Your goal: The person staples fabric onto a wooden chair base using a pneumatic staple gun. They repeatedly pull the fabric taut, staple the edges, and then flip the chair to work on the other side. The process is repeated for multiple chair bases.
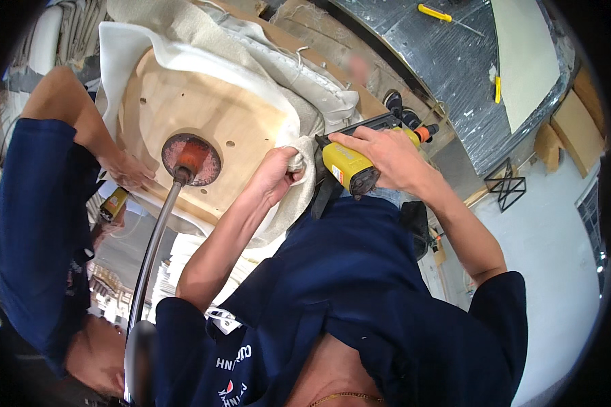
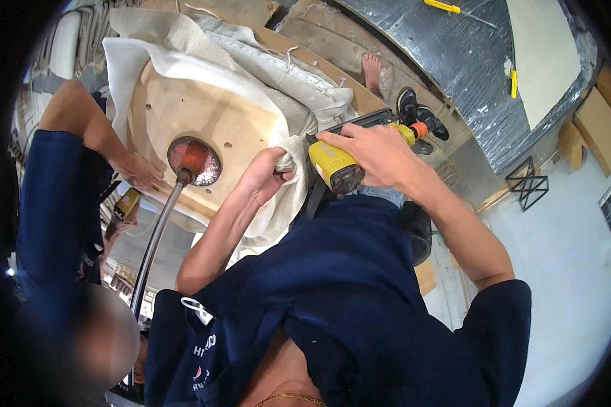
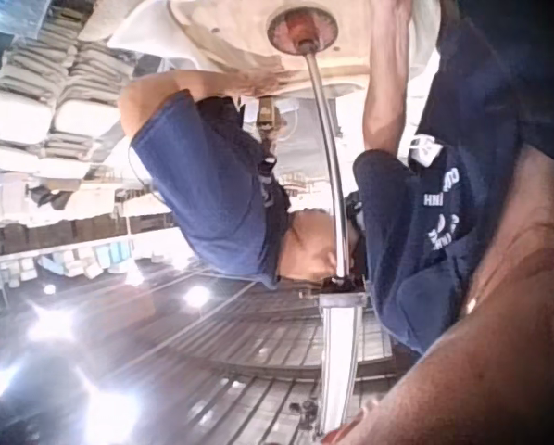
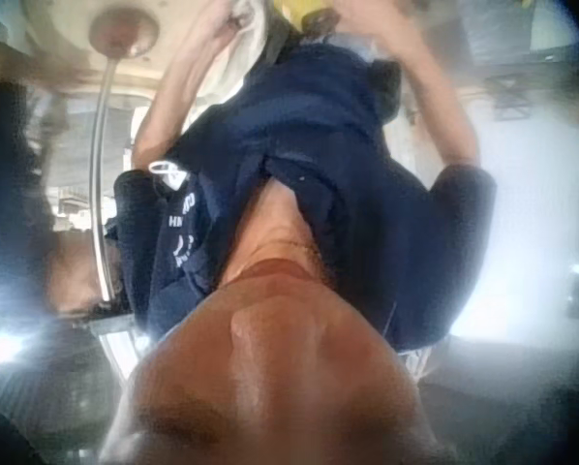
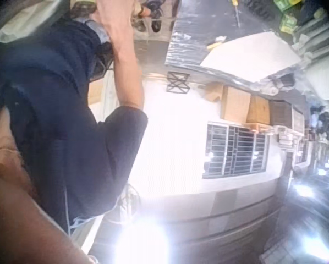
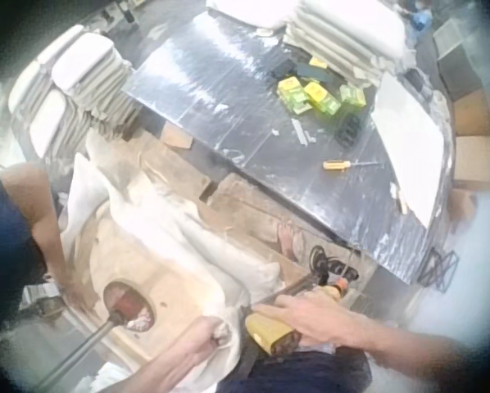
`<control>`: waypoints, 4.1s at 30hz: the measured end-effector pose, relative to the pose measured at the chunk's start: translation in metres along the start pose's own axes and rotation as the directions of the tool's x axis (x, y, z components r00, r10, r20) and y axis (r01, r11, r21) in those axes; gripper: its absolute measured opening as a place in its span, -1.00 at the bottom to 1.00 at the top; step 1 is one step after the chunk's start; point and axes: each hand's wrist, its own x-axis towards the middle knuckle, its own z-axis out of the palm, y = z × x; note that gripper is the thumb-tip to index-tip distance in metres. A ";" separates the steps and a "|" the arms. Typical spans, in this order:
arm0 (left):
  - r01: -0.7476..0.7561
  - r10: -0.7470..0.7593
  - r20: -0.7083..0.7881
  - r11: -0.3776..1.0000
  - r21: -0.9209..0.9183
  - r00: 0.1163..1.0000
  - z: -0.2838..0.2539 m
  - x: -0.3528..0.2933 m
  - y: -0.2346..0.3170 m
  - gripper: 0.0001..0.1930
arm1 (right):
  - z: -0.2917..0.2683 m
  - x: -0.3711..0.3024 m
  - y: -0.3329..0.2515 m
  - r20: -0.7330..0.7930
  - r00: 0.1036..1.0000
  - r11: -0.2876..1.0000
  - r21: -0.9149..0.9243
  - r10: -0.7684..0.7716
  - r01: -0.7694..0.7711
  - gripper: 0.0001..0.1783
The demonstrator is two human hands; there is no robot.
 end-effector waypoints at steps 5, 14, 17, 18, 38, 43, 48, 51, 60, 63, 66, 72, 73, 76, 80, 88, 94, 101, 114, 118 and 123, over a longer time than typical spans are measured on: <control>-0.002 0.002 -0.005 1.000 0.013 1.000 0.008 -0.004 0.006 -0.84 | 0.003 0.005 -0.005 0.010 1.000 1.000 -0.020 0.002 -0.002 -0.10; 0.033 -0.032 0.054 0.999 -0.011 0.998 -0.001 0.003 0.004 -0.84 | -0.007 0.015 -0.005 0.057 0.998 1.000 -0.017 0.010 -0.009 0.03; 0.042 -0.042 0.075 0.999 0.008 0.996 -0.007 0.008 0.003 -0.84 | -0.013 0.018 -0.002 0.135 0.990 0.999 -0.032 0.033 -0.029 0.16; 0.037 -0.038 0.082 0.999 0.009 0.996 -0.007 0.007 0.003 -0.84 | -0.014 0.018 -0.003 0.142 0.989 0.999 -0.032 0.030 -0.026 0.16; -0.485 0.660 0.113 0.414 0.770 0.743 -0.039 -0.017 0.056 -0.51 | 0.011 0.040 -0.069 0.047 0.951 0.945 -0.138 0.306 -0.297 -0.19; -0.744 0.871 0.014 0.410 0.528 0.490 0.008 -0.017 0.047 -0.61 | 0.013 0.041 -0.053 -0.010 0.977 0.961 -0.175 0.215 -0.213 -0.28; -0.447 0.860 -0.096 0.352 0.823 0.501 0.031 0.002 0.010 -0.64 | -0.009 0.031 -0.026 -0.003 1.000 1.000 0.014 0.019 -0.019 -0.30; -0.339 0.831 -0.096 0.325 0.883 0.548 0.033 0.003 0.001 -0.66 | -0.012 0.011 0.019 -0.027 0.996 0.984 0.157 -0.084 0.088 -0.25; -0.247 0.970 -0.004 0.067 0.967 0.245 0.065 0.000 -0.008 -0.75 | -0.016 0.010 0.047 -0.012 0.972 0.935 0.270 -0.234 0.228 -0.23; -0.176 0.954 -0.022 0.078 0.981 0.298 0.057 0.004 -0.020 -0.73 | -0.026 0.017 0.049 0.053 0.966 0.939 0.252 -0.254 0.233 -0.22; -0.152 0.962 0.053 -0.012 0.988 0.269 0.049 0.006 -0.024 -0.73 | -0.040 0.025 0.045 0.135 0.947 0.947 0.180 -0.291 0.265 -0.22; -0.221 0.971 -0.094 0.143 0.965 0.219 0.040 0.019 -0.046 -0.72 | -0.062 0.054 0.021 0.230 0.906 0.905 -0.158 -0.356 0.396 -0.16; -0.227 0.963 -0.109 0.167 0.959 0.248 0.039 0.019 -0.045 -0.72 | -0.063 0.059 0.018 0.230 0.898 0.891 -0.179 -0.375 0.418 -0.15; -0.253 0.948 -0.139 0.215 0.943 0.287 0.035 0.022 -0.044 -0.72 | -0.064 0.063 -0.011 0.325 0.914 0.875 -0.336 -0.241 0.350 -0.09; -0.266 0.933 -0.161 0.253 0.930 0.322 0.033 0.022 -0.043 -0.72 | -0.062 0.068 -0.028 0.351 0.918 0.832 -0.441 -0.185 0.337 -0.09; -0.327 0.951 -0.176 0.256 0.910 0.255 0.036 0.029 -0.044 -0.74 | -0.052 0.084 -0.058 0.377 0.922 0.799 -0.526 -0.087 0.291 -0.19; -0.305 0.953 -0.161 0.238 0.922 0.256 0.035 0.027 -0.045 -0.77 | -0.054 0.114 -0.073 0.532 0.845 0.689 -0.597 -0.043 0.411 -0.20; -0.340 0.975 -0.133 0.188 0.922 0.180 0.040 0.015 -0.034 -0.79 | -0.092 0.098 -0.049 0.523 0.840 0.734 -0.513 -0.143 0.444 -0.12; -0.196 0.902 -0.378 0.417 0.887 0.209 0.070 0.034 -0.057 -0.85 | -0.073 0.105 -0.061 0.566 0.808 0.626 -0.575 -0.161 0.527 -0.18; -0.220 0.891 -0.387 0.438 0.872 0.239 0.071 0.029 -0.057 -0.87 | -0.057 0.110 -0.077 0.568 0.810 0.565 -0.623 -0.147 0.540 -0.25; -0.285 0.873 -0.436 0.484 0.827 0.216 0.070 0.036 -0.056 -0.85 | -0.069 0.131 -0.087 0.710 0.695 0.506 -0.560 -0.115 0.656 -0.26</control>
